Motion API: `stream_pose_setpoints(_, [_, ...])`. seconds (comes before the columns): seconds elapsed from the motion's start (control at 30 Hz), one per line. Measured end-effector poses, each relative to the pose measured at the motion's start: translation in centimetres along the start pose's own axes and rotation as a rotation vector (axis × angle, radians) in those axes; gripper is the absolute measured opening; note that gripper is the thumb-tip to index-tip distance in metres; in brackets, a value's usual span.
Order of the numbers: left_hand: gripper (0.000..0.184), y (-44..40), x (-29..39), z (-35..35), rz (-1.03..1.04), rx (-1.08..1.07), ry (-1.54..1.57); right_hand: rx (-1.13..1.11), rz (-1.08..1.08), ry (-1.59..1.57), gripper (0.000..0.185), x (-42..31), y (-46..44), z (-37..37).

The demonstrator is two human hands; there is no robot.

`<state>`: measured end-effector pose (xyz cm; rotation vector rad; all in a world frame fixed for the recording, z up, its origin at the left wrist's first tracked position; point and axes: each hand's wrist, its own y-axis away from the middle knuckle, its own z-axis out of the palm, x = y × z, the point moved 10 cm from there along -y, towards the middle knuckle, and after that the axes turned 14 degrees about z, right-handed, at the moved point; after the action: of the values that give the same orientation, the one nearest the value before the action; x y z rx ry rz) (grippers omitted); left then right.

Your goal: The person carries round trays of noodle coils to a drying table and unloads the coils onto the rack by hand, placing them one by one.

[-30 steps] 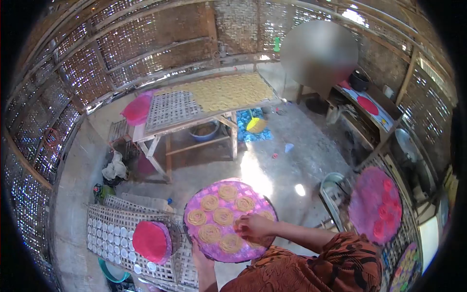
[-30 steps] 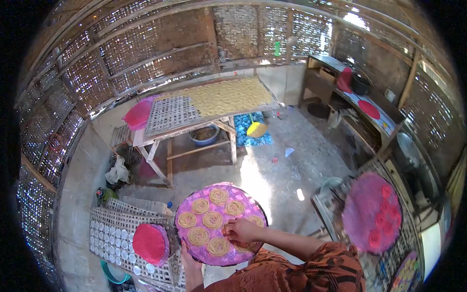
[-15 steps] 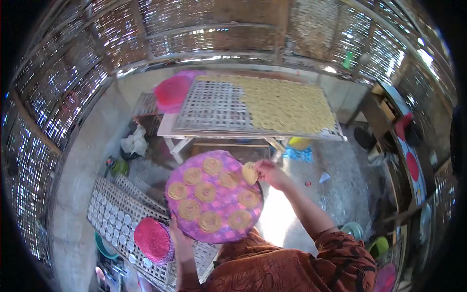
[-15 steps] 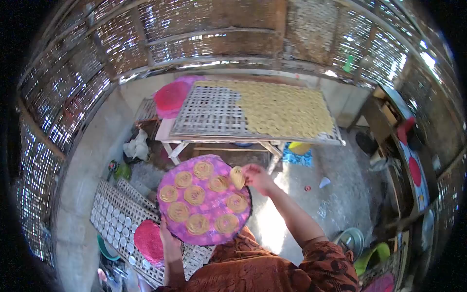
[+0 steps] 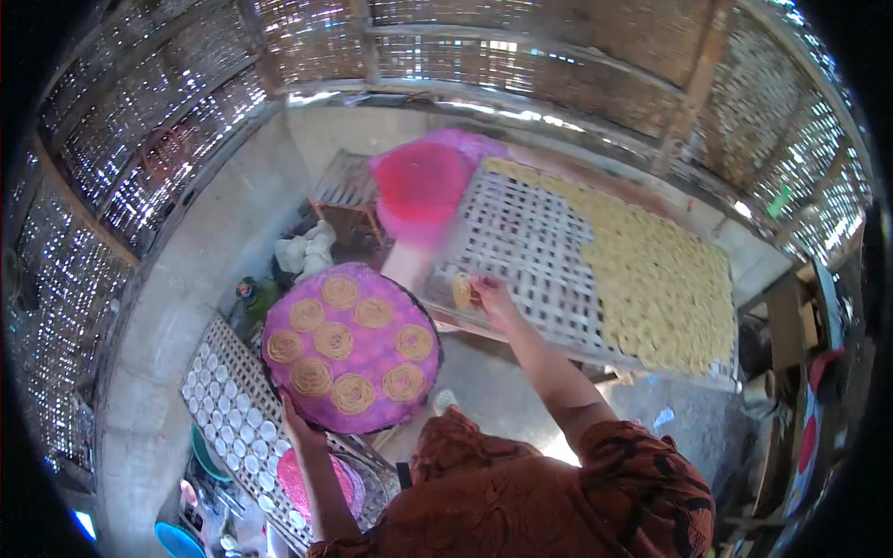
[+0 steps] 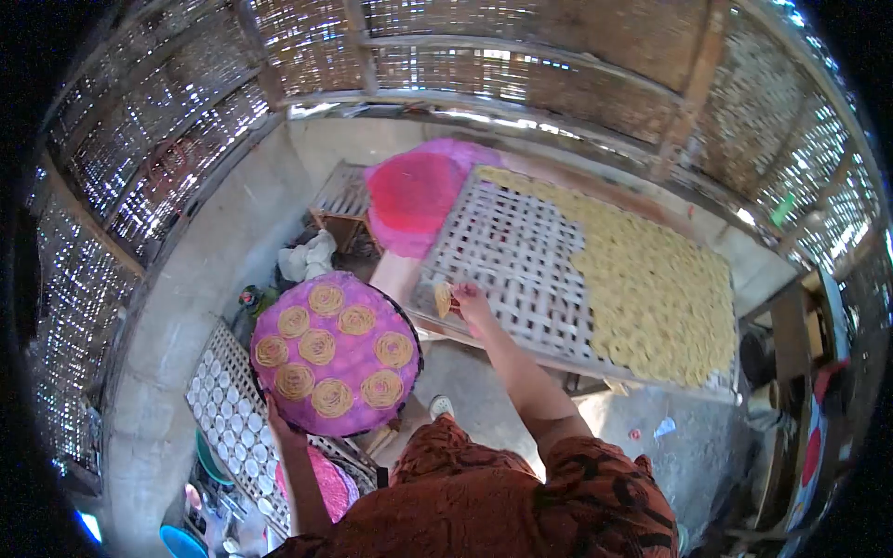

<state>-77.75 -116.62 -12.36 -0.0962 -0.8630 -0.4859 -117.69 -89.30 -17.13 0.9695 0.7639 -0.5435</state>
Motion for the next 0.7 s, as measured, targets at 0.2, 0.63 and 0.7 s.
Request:
stream_pose_setpoints(0.2, [0.046, -5.7, -1.0, -0.8, 0.015, 0.073, 0.014, 0.078, 0.095, 0.203, 0.016, 6.2, -12.6, 0.3])
stream_pose_setpoints(0.63, [0.036, -7.5, -5.6, 5.2, -0.06, 0.091, 0.033, -0.15, -0.822, 1.201, 0.016, -2.8, -3.4, 20.1])
stream_pose_setpoints(0.7, [0.036, -7.9, -5.4, 5.0, -0.048, 0.063, 0.05, -0.022, -0.504, 0.933, 0.013, -4.0, -7.2, 15.8])
